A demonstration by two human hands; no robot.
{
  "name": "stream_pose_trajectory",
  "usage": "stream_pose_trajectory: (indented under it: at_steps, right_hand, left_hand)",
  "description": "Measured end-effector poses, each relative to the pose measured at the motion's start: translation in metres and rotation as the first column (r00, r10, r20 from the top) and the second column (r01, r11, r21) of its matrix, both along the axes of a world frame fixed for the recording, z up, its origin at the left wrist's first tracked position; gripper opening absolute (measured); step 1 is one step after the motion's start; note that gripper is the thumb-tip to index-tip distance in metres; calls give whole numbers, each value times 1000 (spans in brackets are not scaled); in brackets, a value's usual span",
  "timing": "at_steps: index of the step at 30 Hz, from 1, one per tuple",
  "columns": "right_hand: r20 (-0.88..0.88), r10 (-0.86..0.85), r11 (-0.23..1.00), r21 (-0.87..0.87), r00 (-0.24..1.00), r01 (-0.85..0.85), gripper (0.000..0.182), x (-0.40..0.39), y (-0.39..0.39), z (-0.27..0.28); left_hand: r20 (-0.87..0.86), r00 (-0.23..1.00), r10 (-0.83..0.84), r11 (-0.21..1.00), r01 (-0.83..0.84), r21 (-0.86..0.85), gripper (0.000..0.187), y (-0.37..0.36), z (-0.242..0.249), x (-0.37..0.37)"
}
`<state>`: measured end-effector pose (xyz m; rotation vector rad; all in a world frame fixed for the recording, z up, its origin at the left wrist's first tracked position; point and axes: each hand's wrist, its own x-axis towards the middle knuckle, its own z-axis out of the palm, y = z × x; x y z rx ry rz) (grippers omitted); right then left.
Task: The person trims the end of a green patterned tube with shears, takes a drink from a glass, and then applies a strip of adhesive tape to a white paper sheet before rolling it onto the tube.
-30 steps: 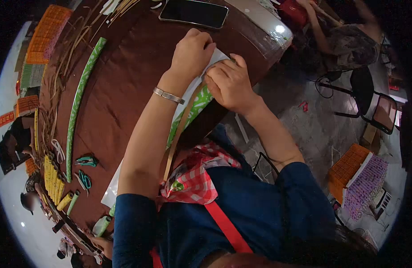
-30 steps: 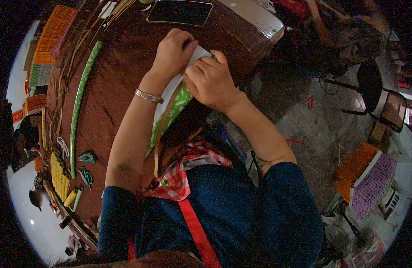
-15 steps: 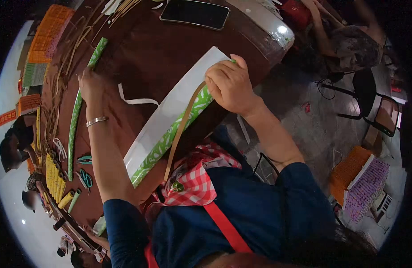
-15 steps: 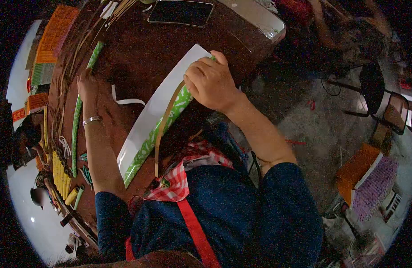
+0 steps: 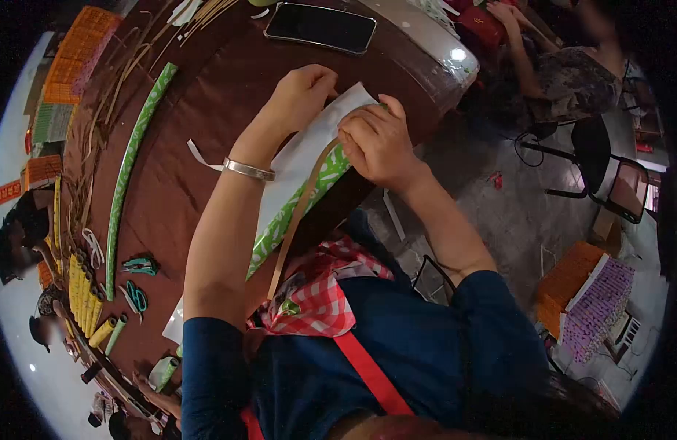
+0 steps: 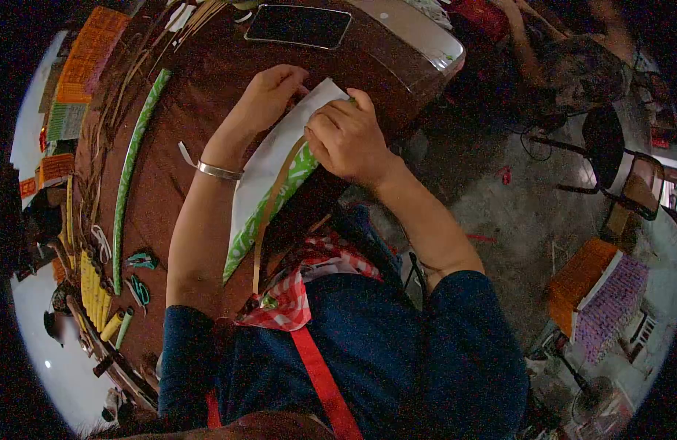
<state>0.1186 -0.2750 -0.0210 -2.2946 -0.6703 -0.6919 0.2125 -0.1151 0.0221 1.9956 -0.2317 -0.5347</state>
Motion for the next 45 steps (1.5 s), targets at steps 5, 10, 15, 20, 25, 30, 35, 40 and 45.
stream_pose_trajectory:
  at_steps: [5, 10, 15, 20, 25, 30, 35, 40, 45]
  right_hand:
    - [16, -6, 1000, -2, 1000, 6, 6, 0, 1, 0]
    - [13, -12, 1000, -10, 1000, 12, 7, 0, 0, -1]
    - [12, -20, 1000, -1, 1000, 20, 7, -1, 0, -2]
    - [14, -27, 1000, -2, 1000, 27, 8, 0, 1, -3]
    - [1, -15, 1000, 5, 1000, 15, 7, 0, 1, -2]
    - [17, -19, 1000, 1, 1000, 19, 8, 0, 1, -2]
    - [7, -21, 1000, -8, 1000, 21, 8, 0, 0, -3]
    - [1, -5, 1000, 4, 1000, 5, 9, -2, 1, -2]
    - [8, -5, 1000, 16, 1000, 5, 9, -1, 1, -1]
  left_hand:
    - [222, 940, -260, 964, 238, 123, 31, -9, -1, 11]
    - [353, 825, -442, 890, 356, 284, 33, -17, 6, 19]
    - [390, 774, -499, 841, 324, 433, 31, -20, 5, 19]
    - [476, 732, -486, 855, 287, 432, 26, -18, 0, 17]
    - [535, 670, -514, 830, 230, 509, 25, -14, 4, 10]
    - [605, 486, -631, 755, 204, 623, 29, -4, 3, 7]
    - [578, 353, -736, 644, 101, 759, 39, 2, -1, 5]
    - [650, 123, -750, 652, -27, 758, 45, 14, -8, 8]
    - [625, 118, -772, 622, -61, 780, 50, 20, -11, 9]
